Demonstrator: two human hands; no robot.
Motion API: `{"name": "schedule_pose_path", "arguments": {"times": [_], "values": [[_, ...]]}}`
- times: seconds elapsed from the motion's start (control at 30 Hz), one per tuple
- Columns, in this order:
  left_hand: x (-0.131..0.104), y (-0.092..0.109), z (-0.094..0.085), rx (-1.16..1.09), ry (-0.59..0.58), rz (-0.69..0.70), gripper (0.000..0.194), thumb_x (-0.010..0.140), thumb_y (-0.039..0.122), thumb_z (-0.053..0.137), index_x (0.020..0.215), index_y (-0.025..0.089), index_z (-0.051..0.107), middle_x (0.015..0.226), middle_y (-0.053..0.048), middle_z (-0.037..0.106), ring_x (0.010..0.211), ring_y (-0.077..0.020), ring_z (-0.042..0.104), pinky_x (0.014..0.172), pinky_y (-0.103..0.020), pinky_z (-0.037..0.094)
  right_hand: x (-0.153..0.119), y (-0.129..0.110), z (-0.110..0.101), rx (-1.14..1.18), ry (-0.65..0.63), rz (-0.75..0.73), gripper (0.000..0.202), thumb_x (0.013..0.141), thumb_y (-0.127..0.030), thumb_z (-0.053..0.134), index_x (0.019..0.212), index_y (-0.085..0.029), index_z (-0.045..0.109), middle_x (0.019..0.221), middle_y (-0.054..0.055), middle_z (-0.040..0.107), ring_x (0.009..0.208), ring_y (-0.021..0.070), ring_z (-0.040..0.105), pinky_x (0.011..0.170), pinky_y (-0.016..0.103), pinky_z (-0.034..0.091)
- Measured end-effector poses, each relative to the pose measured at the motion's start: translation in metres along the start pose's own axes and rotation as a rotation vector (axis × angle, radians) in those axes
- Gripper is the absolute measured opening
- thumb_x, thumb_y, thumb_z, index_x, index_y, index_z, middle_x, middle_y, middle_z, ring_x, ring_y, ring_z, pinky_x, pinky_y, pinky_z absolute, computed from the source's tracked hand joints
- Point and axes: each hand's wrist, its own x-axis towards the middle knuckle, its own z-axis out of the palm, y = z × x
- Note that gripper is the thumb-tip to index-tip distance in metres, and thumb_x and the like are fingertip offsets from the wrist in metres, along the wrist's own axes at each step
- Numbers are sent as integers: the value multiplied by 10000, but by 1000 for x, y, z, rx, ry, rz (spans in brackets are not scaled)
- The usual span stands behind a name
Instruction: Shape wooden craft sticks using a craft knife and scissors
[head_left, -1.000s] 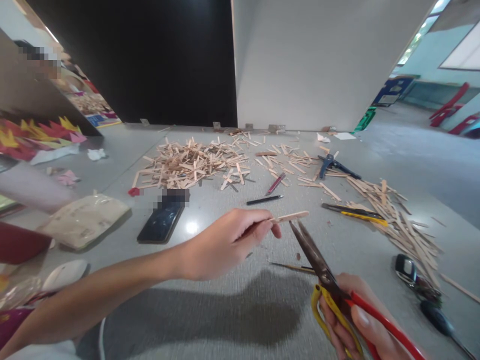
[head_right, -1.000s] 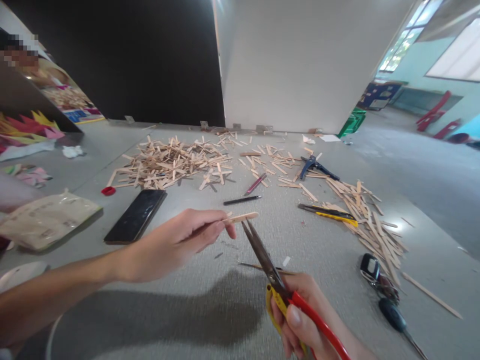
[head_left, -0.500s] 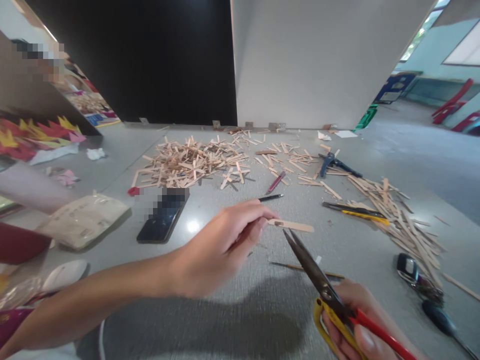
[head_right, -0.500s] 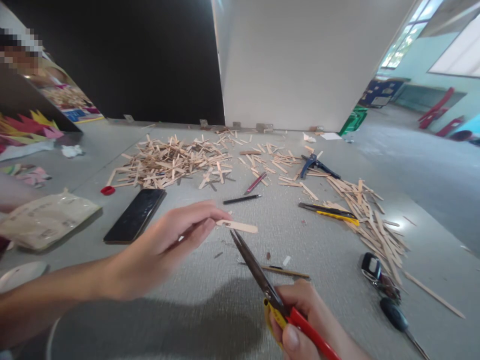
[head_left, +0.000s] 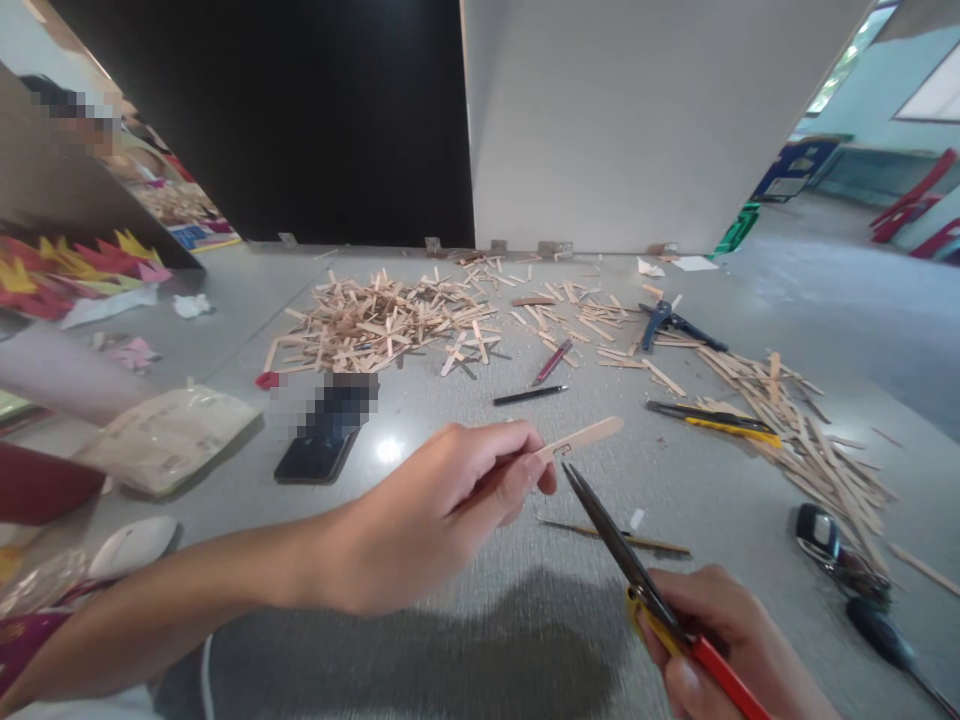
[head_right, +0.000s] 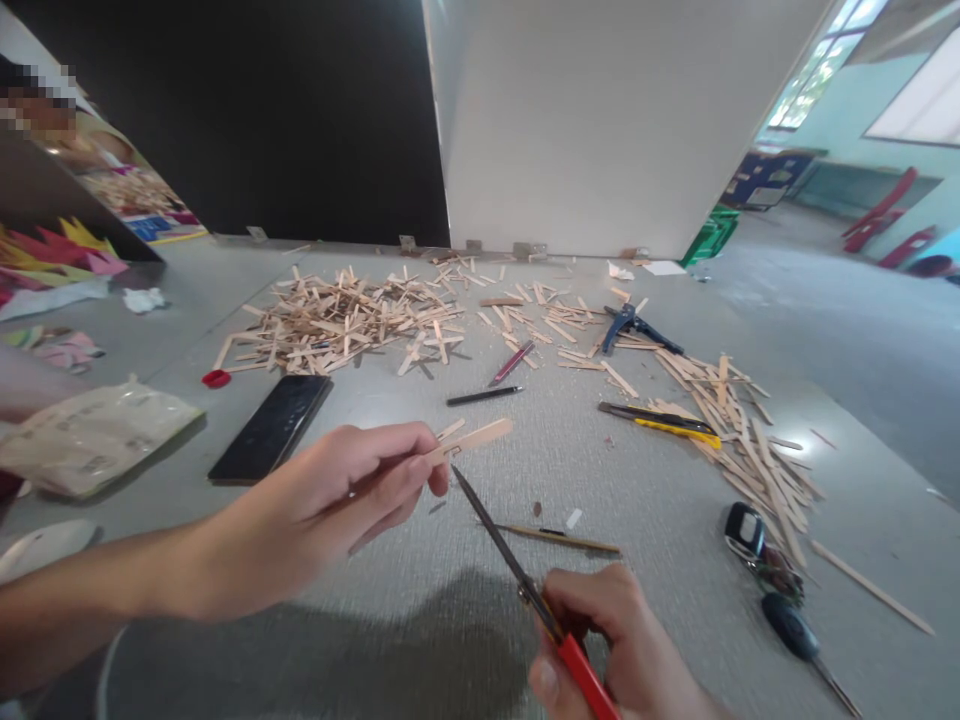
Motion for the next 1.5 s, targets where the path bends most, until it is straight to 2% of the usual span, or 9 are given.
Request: {"name": "schedule_pose_path", "arguments": {"times": [0.2, 0.3, 0.4, 0.53, 0.7, 0.83, 1.07, 1.3, 1.5], "values": [[-2, 0, 1, -71, -44, -35, 336, 1156, 383, 408, 988, 179, 615, 609, 101, 381, 502, -92, 308, 447, -198, 268, 3, 2, 2, -110, 90, -34, 613, 907, -813, 636, 663, -250, 657, 572, 26, 628, 591, 195, 510, 617, 340, 416], [-3, -1, 2, -74, -52, -24, 341, 1163, 381, 402, 997, 177, 619, 627, 95, 408, 510, -87, 326, 455, -191, 279, 3, 8, 2, -133, 75, -51, 578, 913, -759, 669, 648, -247, 624, 547, -4, 556, 542, 166, 437, 592, 328, 390], [-3, -2, 3, -84, -44, -10, 342, 1164, 383, 404, 994, 177, 617, 635, 92, 419, 514, -87, 334, 455, -191, 280, 4, 10, 3, -141, 76, -63, 560, 945, -716, 648, 643, -247, 595, 550, -16, 506, 533, 156, 392, 576, 326, 349], [-4, -2, 3, -87, -32, -3, 334, 1162, 381, 409, 996, 179, 616, 629, 101, 387, 512, -89, 309, 449, -191, 267, 5, 6, 4, -156, 93, -50, 620, 953, -772, 600, 632, -243, 595, 558, 2, 539, 556, 168, 430, 577, 332, 329], [-3, -2, 3, -77, -49, -1, 329, 1164, 374, 398, 997, 182, 606, 663, 91, 417, 537, -92, 327, 473, -194, 289, 3, 3, 2, -160, 149, -42, 548, 921, -727, 696, 652, -251, 649, 581, 30, 618, 593, 199, 506, 590, 344, 366], [-3, -1, 3, -59, -52, -8, 336, 1161, 386, 399, 982, 186, 600, 674, 83, 439, 549, -96, 346, 490, -204, 305, 3, 4, 2, -150, 125, -49, 505, 929, -665, 720, 646, -253, 647, 571, 17, 591, 579, 191, 497, 611, 352, 410], [-2, -1, 4, -27, -40, 14, 303, 1149, 356, 407, 986, 187, 599, 672, 77, 451, 552, -102, 361, 505, -216, 325, 4, 4, 7, -107, 156, -31, 524, 937, -694, 693, 648, -261, 638, 581, 22, 571, 586, 199, 497, 593, 346, 416], [3, -1, 5, 9, -38, 26, 336, 1145, 308, 354, 953, 184, 600, 639, 83, 426, 535, -101, 365, 516, -220, 331, 8, -6, 11, -108, 16, 40, 609, 1035, -670, 517, 599, -249, 450, 509, -55, 363, 484, 131, 332, 530, 330, 266], [4, -3, 4, 186, 12, 57, 335, 1119, 309, 402, 887, 188, 611, 639, 71, 405, 552, -106, 333, 507, -232, 293, 5, -8, 8, -140, -9, 103, 599, 1028, -673, 527, 601, -253, 509, 470, -13, 497, 563, 191, 490, 602, 342, 351]]}}
